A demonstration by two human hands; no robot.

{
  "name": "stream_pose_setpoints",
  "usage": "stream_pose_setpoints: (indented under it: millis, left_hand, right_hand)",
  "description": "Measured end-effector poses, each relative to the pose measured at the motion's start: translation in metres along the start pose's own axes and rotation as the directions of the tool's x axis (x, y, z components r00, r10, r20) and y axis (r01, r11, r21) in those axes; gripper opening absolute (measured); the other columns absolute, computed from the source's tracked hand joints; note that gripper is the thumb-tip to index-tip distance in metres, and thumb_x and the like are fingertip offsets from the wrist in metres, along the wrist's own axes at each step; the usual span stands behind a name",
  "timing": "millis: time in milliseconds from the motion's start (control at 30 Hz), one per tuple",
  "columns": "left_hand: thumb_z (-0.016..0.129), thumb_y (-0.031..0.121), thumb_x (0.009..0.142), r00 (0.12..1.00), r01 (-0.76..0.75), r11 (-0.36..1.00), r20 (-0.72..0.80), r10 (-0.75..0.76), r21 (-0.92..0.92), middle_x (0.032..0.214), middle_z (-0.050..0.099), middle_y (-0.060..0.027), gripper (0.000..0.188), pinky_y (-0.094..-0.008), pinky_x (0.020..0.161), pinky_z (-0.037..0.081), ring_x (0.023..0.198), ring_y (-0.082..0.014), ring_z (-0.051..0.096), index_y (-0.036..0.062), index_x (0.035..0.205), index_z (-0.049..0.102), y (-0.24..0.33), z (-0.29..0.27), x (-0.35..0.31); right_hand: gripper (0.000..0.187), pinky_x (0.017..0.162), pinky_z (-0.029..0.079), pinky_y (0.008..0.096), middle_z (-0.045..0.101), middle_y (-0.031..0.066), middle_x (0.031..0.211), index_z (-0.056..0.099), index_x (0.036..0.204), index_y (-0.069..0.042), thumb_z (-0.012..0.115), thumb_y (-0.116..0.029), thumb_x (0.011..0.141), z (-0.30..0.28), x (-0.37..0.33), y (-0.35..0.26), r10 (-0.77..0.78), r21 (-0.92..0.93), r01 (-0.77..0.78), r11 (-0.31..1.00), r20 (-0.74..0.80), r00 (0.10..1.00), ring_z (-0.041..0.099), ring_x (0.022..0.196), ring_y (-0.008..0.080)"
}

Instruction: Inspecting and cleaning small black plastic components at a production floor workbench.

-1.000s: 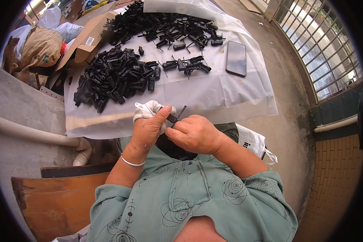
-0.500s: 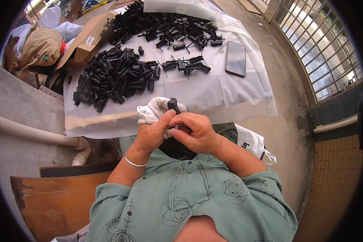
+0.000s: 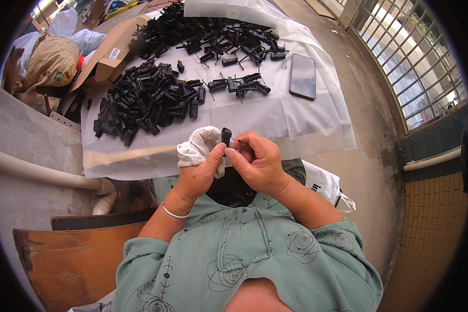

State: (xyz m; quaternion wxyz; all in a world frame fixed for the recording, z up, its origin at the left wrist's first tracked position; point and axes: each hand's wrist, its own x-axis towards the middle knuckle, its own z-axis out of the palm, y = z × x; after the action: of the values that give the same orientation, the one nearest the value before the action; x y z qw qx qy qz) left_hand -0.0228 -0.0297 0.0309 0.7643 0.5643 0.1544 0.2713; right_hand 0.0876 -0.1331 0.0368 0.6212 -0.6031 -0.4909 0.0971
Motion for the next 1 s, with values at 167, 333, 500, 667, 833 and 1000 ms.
stream_pose_setpoints:
  millis: [167,333,500,667,833,1000]
  left_hand:
    - [0.054,0.007,0.09,0.997,0.002,1.0,0.082,-0.003,0.01,0.075,0.054,-0.0016,0.023,-0.019,0.042,0.037,0.049,-0.0063,0.047,0.0041,0.112,0.047,-0.003,-0.008,0.001]
    - [0.054,0.006,0.09,0.994,0.037,0.999,0.108,-0.034,-0.024,0.081,0.056,-0.0032,0.025,-0.0193,0.045,0.04,0.053,-0.0077,0.05,0.0029,0.114,0.047,0.0,-0.009,0.0]
    - [0.057,0.004,0.087,0.975,-0.01,0.993,0.223,-0.017,0.119,0.093,0.055,-0.0064,0.03,-0.0197,0.05,0.045,0.061,-0.0078,0.052,0.0017,0.114,0.045,0.006,-0.009,0.0]
    - [0.057,0.003,0.086,0.982,0.047,0.989,0.176,-0.071,0.137,0.091,0.055,-0.0059,0.032,-0.0191,0.049,0.045,0.061,-0.0067,0.052,0.0025,0.115,0.043,0.01,-0.006,-0.002]
    - [0.054,0.004,0.088,0.986,0.067,0.987,0.143,-0.088,0.145,0.091,0.056,-0.0065,0.029,-0.0186,0.048,0.044,0.056,-0.0069,0.052,0.0022,0.115,0.042,0.011,-0.007,-0.001]
    - [0.049,0.004,0.091,0.991,0.052,0.993,0.12,-0.065,0.107,0.094,0.058,-0.0084,0.03,-0.019,0.048,0.045,0.056,-0.0078,0.054,0.0008,0.119,0.042,0.01,-0.01,0.002]
  right_hand:
    - [0.016,0.046,0.032,0.0236,0.037,-0.0007,0.055,0.052,0.08,-0.002,0.066,-0.01,0.08,0.0,0.002,0.003,0.161,0.097,-0.164,0.982,0.037,0.986,0.032,0.049,0.0078]
    - [0.015,0.048,0.03,0.0193,0.041,-0.0059,0.062,0.051,0.08,-0.003,0.063,-0.009,0.084,-0.002,0.002,0.003,0.187,0.149,-0.195,0.97,0.066,0.98,0.033,0.056,0.0025]
    - [0.021,0.048,0.032,0.0216,0.041,-0.0034,0.059,0.049,0.075,-0.002,0.063,-0.014,0.084,-0.009,0.01,0.004,0.315,0.231,-0.348,0.909,0.169,0.934,0.035,0.055,0.0041]
    - [0.021,0.05,0.033,0.0206,0.044,-0.0047,0.061,0.049,0.075,-0.002,0.061,-0.015,0.086,-0.012,0.011,0.005,0.352,0.272,-0.43,0.861,0.29,0.89,0.036,0.057,0.0029]
    - [0.018,0.054,0.037,0.0248,0.048,-0.0026,0.065,0.054,0.083,-0.002,0.051,-0.017,0.092,-0.011,0.009,0.008,0.189,0.134,-0.222,0.966,0.223,0.956,0.042,0.06,0.007]
    - [0.018,0.056,0.039,0.0288,0.049,0.0061,0.064,0.053,0.083,-0.001,0.048,-0.015,0.093,-0.011,0.006,0.008,0.105,0.034,-0.116,0.993,0.223,0.969,0.044,0.057,0.0163]
